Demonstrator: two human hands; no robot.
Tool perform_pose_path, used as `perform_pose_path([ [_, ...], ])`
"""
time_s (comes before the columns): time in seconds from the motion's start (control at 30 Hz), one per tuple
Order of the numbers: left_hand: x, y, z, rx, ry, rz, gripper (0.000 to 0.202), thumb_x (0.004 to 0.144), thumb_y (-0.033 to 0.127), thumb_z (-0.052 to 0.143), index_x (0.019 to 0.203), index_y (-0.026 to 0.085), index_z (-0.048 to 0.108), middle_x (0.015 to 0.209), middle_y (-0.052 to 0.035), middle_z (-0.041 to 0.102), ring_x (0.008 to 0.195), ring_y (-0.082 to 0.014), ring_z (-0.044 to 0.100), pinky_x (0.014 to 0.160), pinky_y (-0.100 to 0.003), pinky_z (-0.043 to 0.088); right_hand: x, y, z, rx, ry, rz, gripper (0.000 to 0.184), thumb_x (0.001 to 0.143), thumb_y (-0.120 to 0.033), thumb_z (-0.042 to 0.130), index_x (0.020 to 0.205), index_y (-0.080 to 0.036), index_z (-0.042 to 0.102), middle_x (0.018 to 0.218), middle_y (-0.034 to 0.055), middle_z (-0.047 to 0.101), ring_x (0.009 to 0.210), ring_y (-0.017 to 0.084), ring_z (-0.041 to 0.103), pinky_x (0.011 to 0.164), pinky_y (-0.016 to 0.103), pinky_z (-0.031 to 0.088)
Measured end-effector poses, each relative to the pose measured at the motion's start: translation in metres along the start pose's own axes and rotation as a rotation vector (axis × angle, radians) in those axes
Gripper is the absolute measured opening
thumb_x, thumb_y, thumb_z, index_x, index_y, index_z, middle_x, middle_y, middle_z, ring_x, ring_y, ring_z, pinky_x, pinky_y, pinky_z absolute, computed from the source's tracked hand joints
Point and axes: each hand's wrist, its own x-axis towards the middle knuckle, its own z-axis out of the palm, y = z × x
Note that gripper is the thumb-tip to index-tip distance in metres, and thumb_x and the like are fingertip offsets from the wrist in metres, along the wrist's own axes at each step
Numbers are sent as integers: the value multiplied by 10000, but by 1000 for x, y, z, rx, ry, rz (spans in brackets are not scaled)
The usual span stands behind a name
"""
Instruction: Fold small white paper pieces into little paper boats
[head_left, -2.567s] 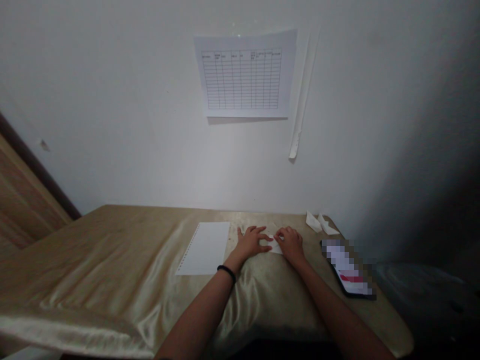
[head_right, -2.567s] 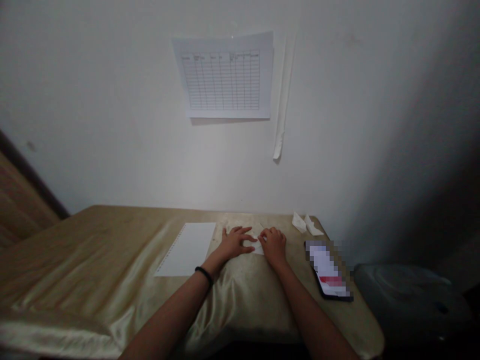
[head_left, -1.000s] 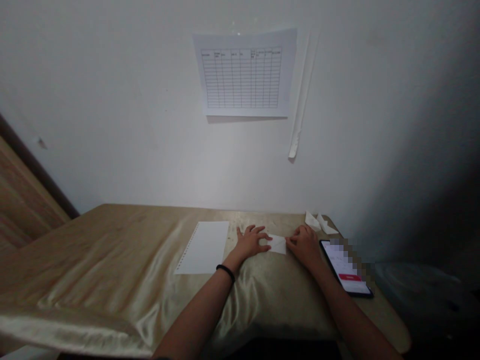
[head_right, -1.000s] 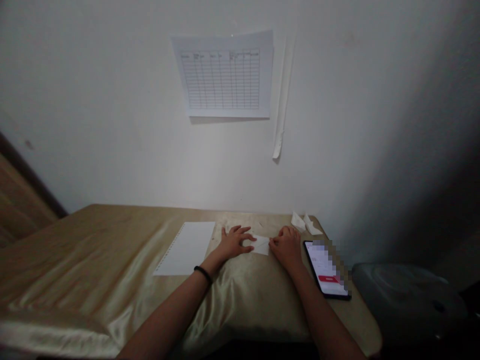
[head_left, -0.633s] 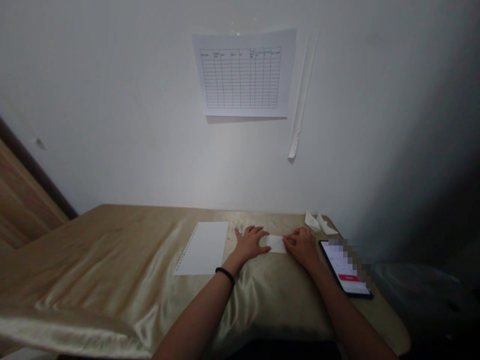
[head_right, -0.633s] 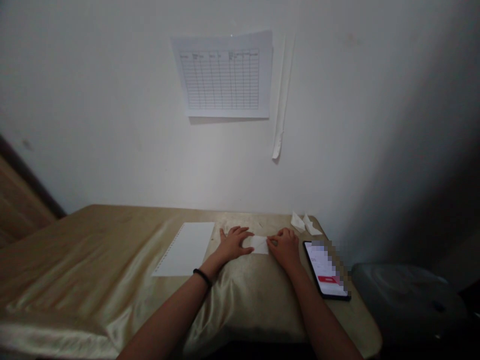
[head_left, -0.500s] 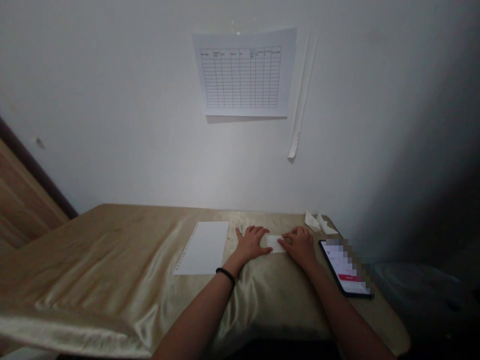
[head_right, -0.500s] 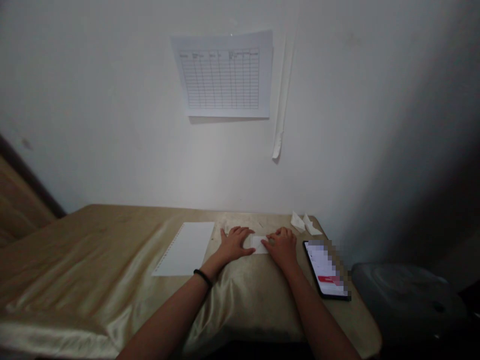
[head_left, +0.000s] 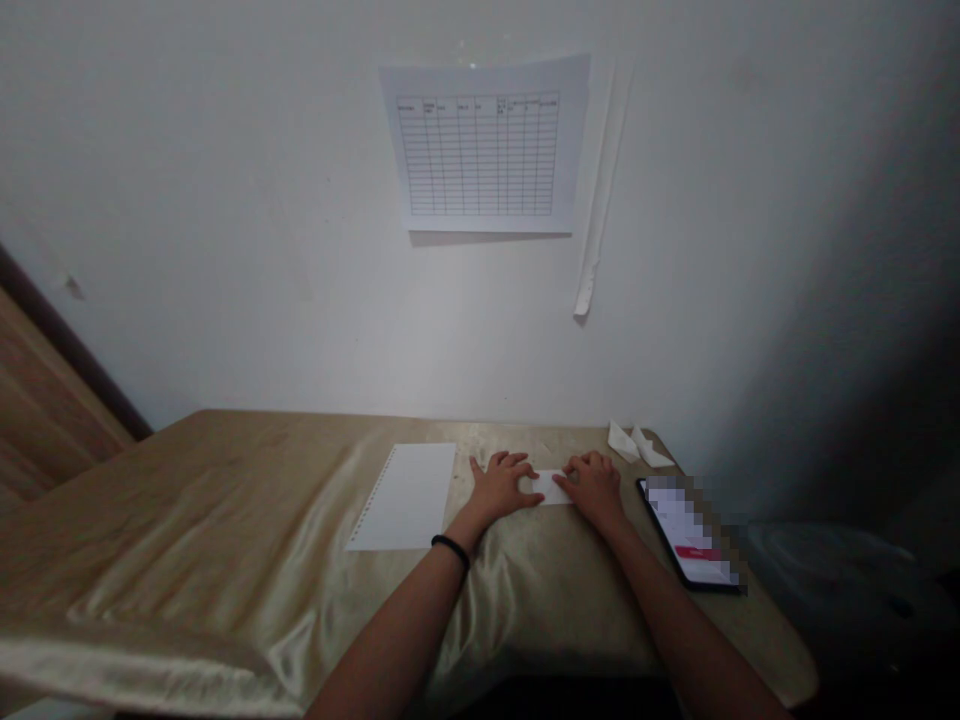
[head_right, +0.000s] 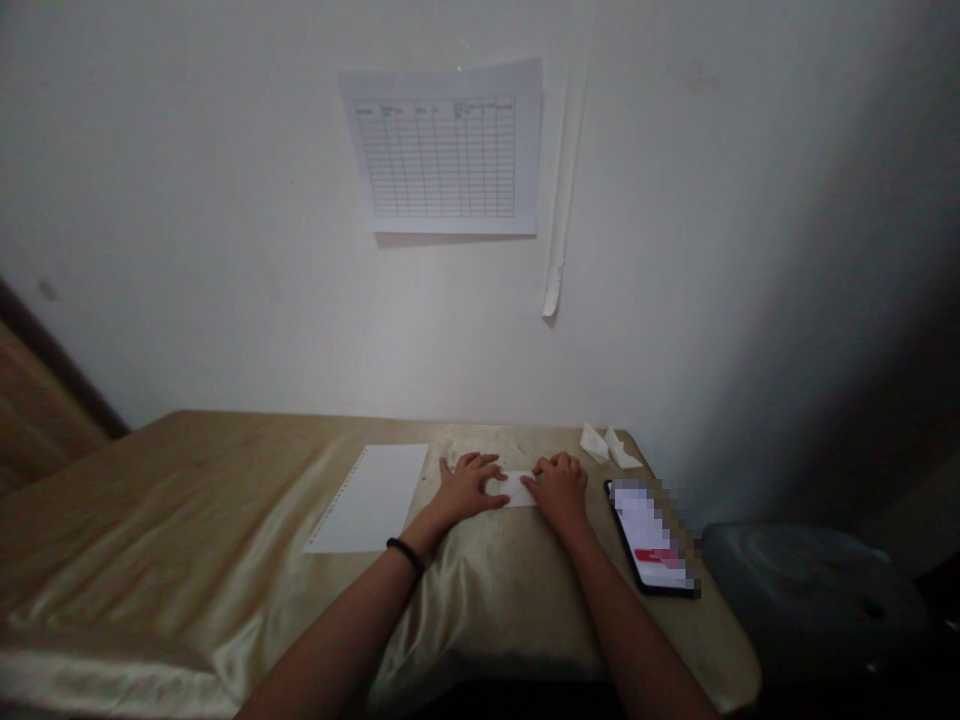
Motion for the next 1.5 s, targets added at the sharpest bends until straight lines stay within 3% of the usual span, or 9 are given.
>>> perform_pose_path([
  [0.17,0,-1,0,-2,-2,-11,508,779,654,698,1220,412,628,1541,12,471,1453,-383,303,1085,-828,63,1,-1,-1,-26,5,-5,226,830,-458,717,906,-245,722,1051,94,606,1078,288,498,919,416,362],
  [0.37,1,-6,-5,-33,-49,-4,476,795,609,716,1236,446,638,1573,43,431,1463,-368,300,1093,-824,52,-3,-1,-2,3,65,-112,185,840,-406,715,925,-244,742,1066,80,635,1072,265,524,979,423,335],
  [0.57,2,-8,-9,-56,-98,9,433,790,596,735,1207,495,677,1589,53,406,1478,-377,269,1107,-805,15,-1,-4,2,156,-60,-234,147,902,-325,642,926,-255,770,998,42,687,1037,205,589,1024,397,319],
  [0.87,2,-11,-5,-62,-62,5,472,764,604,755,1209,467,677,1573,42,429,1462,-366,300,1099,-815,22,0,-10,2,179,-76,-231,139,916,-296,627,915,-239,753,986,35,695,1038,204,592,994,375,328],
  [1.1,3,-11,-5,-59,-71,11,465,764,612,753,1202,474,680,1575,39,429,1462,-371,298,1089,-827,25,5,-17,8,119,-100,-113,116,901,-281,627,869,-221,721,1023,43,703,1053,205,588,933,333,354],
  [1.5,2,-9,-8,-37,-98,7,465,779,617,738,1215,472,669,1588,47,410,1471,-380,280,1088,-826,43,2,-30,2,-5,-71,-133,175,930,-288,582,852,-222,725,1049,51,699,1082,228,579,1084,469,243],
])
